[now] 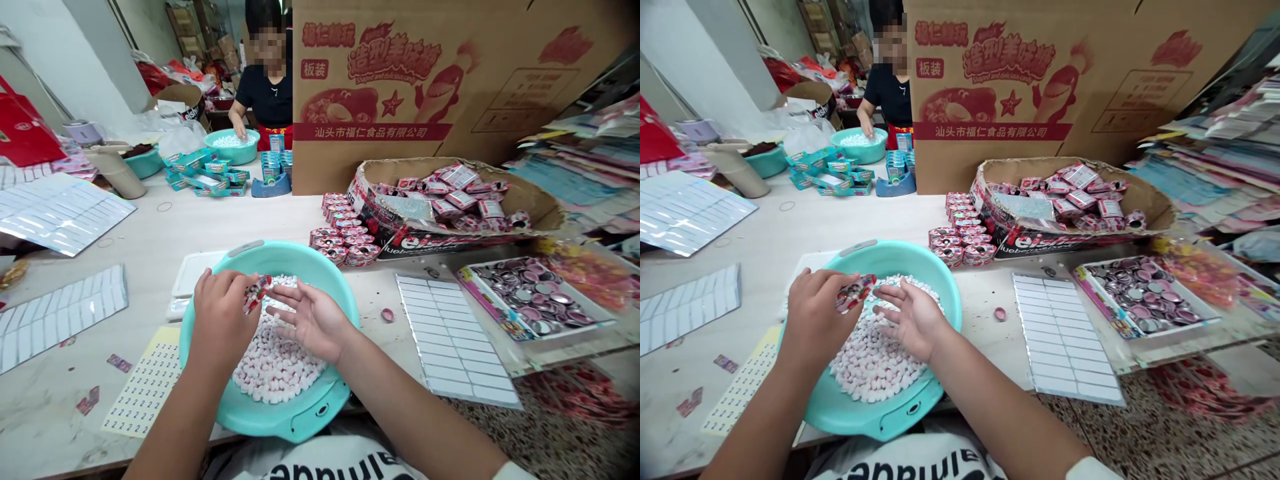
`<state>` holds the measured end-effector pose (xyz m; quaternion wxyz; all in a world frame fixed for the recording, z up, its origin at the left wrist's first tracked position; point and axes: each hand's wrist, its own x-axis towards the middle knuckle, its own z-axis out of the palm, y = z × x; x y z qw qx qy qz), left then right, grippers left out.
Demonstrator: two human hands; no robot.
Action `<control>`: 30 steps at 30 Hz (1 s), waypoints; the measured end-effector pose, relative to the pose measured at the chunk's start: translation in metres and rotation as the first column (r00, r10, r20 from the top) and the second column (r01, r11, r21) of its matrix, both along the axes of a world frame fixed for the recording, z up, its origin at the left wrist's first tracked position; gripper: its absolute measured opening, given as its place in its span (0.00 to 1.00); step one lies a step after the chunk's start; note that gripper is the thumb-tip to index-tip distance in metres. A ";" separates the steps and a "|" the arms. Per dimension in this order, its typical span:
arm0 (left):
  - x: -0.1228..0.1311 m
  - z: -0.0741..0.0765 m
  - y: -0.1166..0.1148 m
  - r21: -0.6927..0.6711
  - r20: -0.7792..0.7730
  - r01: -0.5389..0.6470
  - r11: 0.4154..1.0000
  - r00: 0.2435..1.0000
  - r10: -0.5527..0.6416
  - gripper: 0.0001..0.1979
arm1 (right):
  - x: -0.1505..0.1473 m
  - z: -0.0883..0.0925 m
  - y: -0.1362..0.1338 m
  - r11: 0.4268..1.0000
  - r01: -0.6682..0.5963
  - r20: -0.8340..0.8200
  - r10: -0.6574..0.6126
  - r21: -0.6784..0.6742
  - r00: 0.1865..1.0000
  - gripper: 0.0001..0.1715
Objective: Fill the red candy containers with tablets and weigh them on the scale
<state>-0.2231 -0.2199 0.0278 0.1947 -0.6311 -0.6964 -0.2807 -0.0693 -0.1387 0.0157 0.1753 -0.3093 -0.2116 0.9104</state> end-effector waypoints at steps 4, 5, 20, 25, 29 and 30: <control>-0.012 0.015 -0.004 -0.070 0.223 -0.121 0.990 0.966 0.134 0.13 | 0.001 0.002 -0.001 0.997 0.060 0.033 -0.061 0.039 0.998 0.22; -0.021 0.021 -0.004 -0.083 0.316 -0.165 0.983 0.931 0.183 0.15 | 0.001 0.002 -0.002 0.995 0.082 0.053 -0.085 0.058 0.995 0.21; -0.191 -0.036 0.025 -0.207 0.772 0.001 0.978 0.614 0.162 0.36 | -0.004 -0.011 -0.007 0.918 -0.060 0.217 -0.028 0.391 0.976 0.28; -0.197 -0.065 0.003 0.067 0.849 -0.127 0.990 0.529 0.010 0.47 | -0.003 -0.021 -0.012 0.662 -0.439 0.566 0.026 0.608 0.824 0.35; -0.206 -0.078 -0.014 0.097 0.896 -0.286 0.953 0.443 0.042 0.30 | -0.004 -0.028 -0.020 0.104 -0.811 0.813 0.035 0.575 0.581 0.33; -0.208 -0.079 -0.015 0.087 0.897 -0.294 0.952 0.438 0.053 0.29 | -0.005 -0.030 -0.022 -0.033 -0.847 0.847 0.060 0.531 0.529 0.31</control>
